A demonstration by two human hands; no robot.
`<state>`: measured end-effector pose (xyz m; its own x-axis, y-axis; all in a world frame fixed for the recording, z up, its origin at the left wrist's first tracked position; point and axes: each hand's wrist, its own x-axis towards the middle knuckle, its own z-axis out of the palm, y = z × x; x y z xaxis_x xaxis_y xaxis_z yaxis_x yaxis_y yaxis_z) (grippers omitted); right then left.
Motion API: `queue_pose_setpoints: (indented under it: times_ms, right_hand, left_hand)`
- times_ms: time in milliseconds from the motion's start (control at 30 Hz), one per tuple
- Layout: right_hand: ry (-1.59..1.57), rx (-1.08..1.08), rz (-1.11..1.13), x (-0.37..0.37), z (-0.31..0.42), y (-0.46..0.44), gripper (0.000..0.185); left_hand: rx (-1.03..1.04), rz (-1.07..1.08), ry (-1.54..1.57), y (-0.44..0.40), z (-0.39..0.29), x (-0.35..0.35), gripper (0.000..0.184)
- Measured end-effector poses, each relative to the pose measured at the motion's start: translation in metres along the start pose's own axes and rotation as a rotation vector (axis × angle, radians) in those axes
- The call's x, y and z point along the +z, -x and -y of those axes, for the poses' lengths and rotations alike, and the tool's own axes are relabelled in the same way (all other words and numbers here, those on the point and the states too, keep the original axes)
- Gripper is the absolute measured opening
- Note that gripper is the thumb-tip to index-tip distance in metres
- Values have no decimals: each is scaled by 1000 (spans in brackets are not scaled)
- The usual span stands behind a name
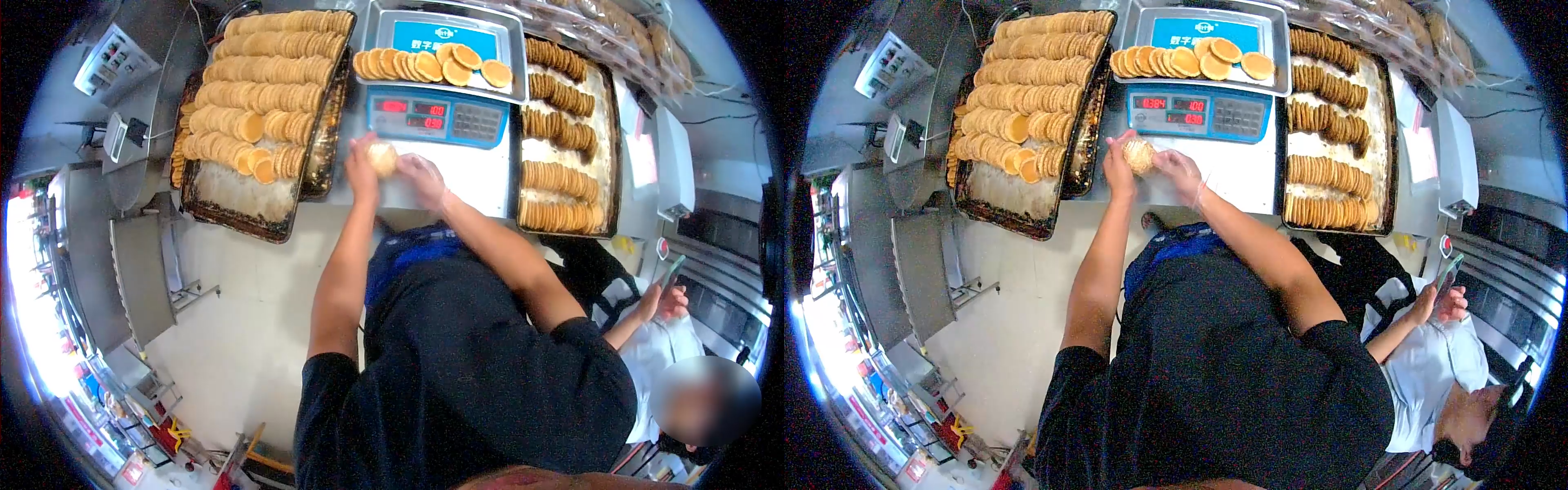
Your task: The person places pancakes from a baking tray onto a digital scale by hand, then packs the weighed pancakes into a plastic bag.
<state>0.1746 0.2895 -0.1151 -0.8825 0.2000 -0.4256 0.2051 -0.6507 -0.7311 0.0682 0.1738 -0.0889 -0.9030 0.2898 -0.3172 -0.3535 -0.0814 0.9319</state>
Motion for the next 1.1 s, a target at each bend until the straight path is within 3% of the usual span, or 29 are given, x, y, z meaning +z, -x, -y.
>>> queue_pose_setpoints:
  times_ms: [167, 233, 300, 333, 367, 400, 467, 533, 600, 633, 700, 733, 800, 833, 900, 933, 967, 1033, 1067, 1100]
  right_hand:
    - [145, -14, -121, -1, -1, -4, 26]
    - [233, -39, -112, -3, 4, -6, 26]
    - [523, -217, -10, -14, -1, -11, 25]
    - [520, -217, -9, -18, -9, -14, 25]
    - [240, -201, 58, -23, -19, -16, 22]
    - [-38, -180, 125, -22, -19, -15, 20]
    - [1, -176, 147, -22, -19, -10, 18]
    - [41, -179, 161, -12, -6, -3, 17]
    - [-52, 44, 15, 1, 3, 1, 10]
    - [-50, 46, 20, 3, -3, -2, 10]
    - [-348, 66, -57, 9, -14, -8, 10]
    - [-349, 65, -56, 9, -16, -9, 10]
    - [61, -81, -25, 5, -22, -12, 11]
    - [60, -80, -24, 2, -26, -10, 11]
    - [1190, -876, -50, -6, -31, -14, 16]
    - [1186, -872, -47, 6, -18, -14, 16]
    - [1089, -355, -74, 16, -3, -16, 19]
    - [960, 150, -86, 11, -11, -17, 22]
    - [895, -109, -125, -12, -44, -24, 27]
    - [694, -11, -213, 1, -42, -28, 35]
  left_hand:
    - [29, 31, -85, 5, -5, 4, 63]
    - [683, -318, -728, 28, -10, 17, 65]
    - [923, -122, -982, 73, -47, 23, 71]
    - [932, 41, -1035, 92, -56, 29, 72]
    - [932, 203, -1083, 107, -59, 35, 73]
    - [926, 195, -1086, 115, -58, 40, 73]
    - [806, 357, -1118, 121, -57, 48, 58]
    - [756, 325, -1196, 119, -48, 53, 50]
    - [699, 295, -1271, 113, -31, 52, 43]
    - [733, 329, -1269, 108, -21, 50, 38]
    - [764, 360, -1270, 107, -15, 47, 33]
    - [759, 403, -1224, 109, -17, 48, 29]
    - [752, 451, -1179, 117, -17, 49, 26]
    - [760, 470, -1152, 123, -14, 49, 23]
    - [774, 477, -1131, 122, -17, 48, 21]
    - [774, 496, -1106, 124, -23, 49, 19]
    - [772, 518, -1079, 127, -27, 48, 17]
    - [772, 550, -1052, 127, -9, 46, 20]
    - [782, 564, -1039, 122, 0, 40, 24]
    - [695, 579, -972, 120, 13, 39, 20]
